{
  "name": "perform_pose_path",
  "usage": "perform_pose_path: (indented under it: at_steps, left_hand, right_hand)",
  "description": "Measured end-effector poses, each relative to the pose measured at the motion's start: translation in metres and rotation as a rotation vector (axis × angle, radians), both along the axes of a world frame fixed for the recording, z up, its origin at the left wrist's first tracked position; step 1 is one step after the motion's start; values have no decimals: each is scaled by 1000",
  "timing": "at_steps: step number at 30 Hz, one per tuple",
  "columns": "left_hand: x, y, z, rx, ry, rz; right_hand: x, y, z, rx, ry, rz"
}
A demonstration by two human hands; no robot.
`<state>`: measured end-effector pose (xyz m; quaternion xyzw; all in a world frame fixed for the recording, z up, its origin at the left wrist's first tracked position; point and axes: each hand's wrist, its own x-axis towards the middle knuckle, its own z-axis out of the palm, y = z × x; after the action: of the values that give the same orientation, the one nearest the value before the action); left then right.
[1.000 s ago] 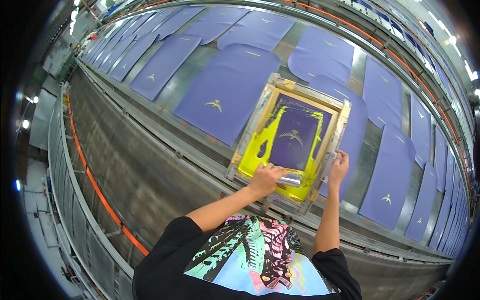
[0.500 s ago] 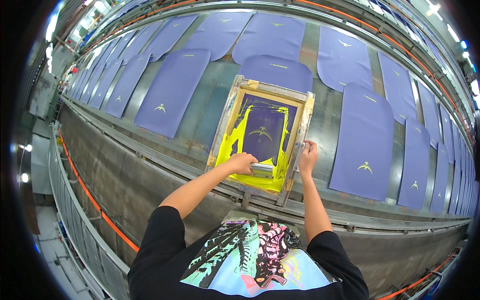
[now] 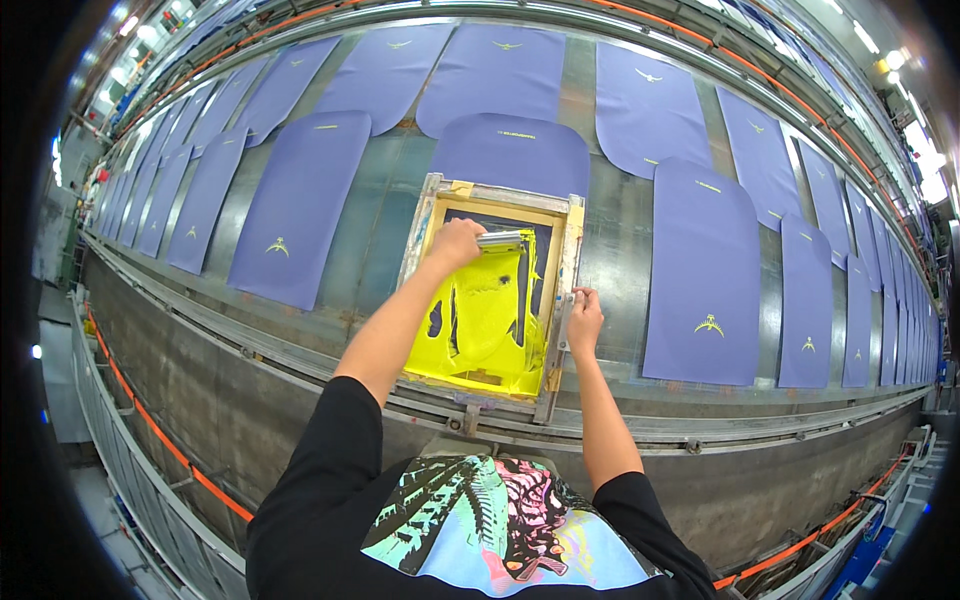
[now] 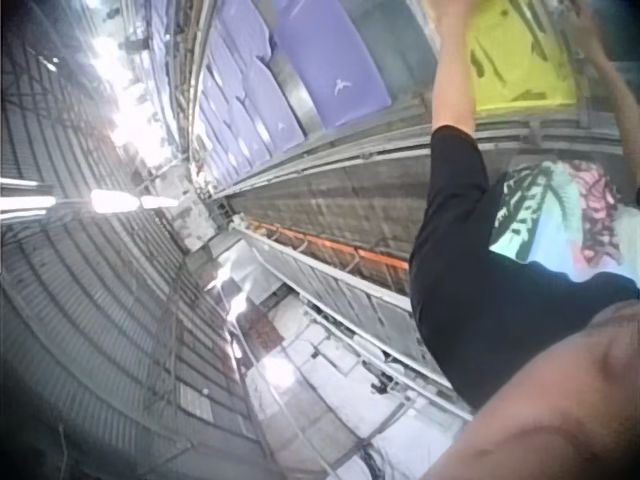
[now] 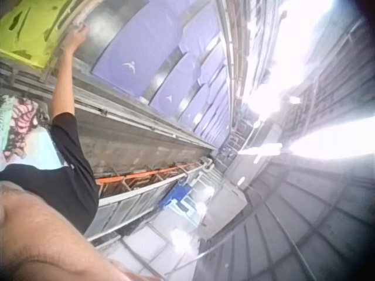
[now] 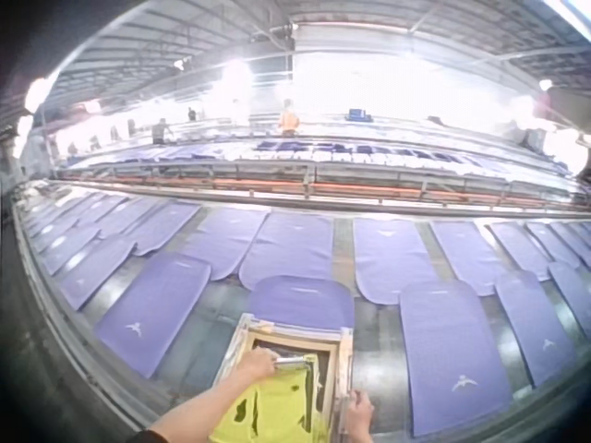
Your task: The person performs screen printing on a series of purple t-shirts laid out on a conveyor. They use a squeegee to pull yellow ink across a screen frame, imprinting a design onto each shirt in sequence.
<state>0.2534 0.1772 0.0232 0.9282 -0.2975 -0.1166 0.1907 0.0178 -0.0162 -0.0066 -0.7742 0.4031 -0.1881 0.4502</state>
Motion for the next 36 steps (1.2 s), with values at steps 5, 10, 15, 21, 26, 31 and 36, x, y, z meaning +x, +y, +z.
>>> perform_pose_path:
  at_steps: [5, 10, 15, 21, 26, 31, 36]
  left_hand:
    - [-97, 8, 0, -92, -352, -65]
    - [-174, 60, -24, -257, -433, -139]
    - [-101, 30, -20, -190, -213, -21]
    - [-16, -13, -22, -71, -190, 1]
    - [-94, 12, -4, -16, -306, -127]
    - [-184, 59, -37, -169, -281, -149]
    - [-127, 34, -24, -177, -160, -21]
  right_hand:
    - [-7, -12, 7, -86, -121, -21]
    - [-3, -13, 4, -19, -13, -3]
    - [-8, -2, -11, -37, -42, -29]
    - [4, 1, -23, -8, -45, 18]
    - [-7, -8, 20, -56, -93, -24]
    - [-9, -17, -20, 7, -47, -17]
    - [-11, -8, -23, -44, -105, -14]
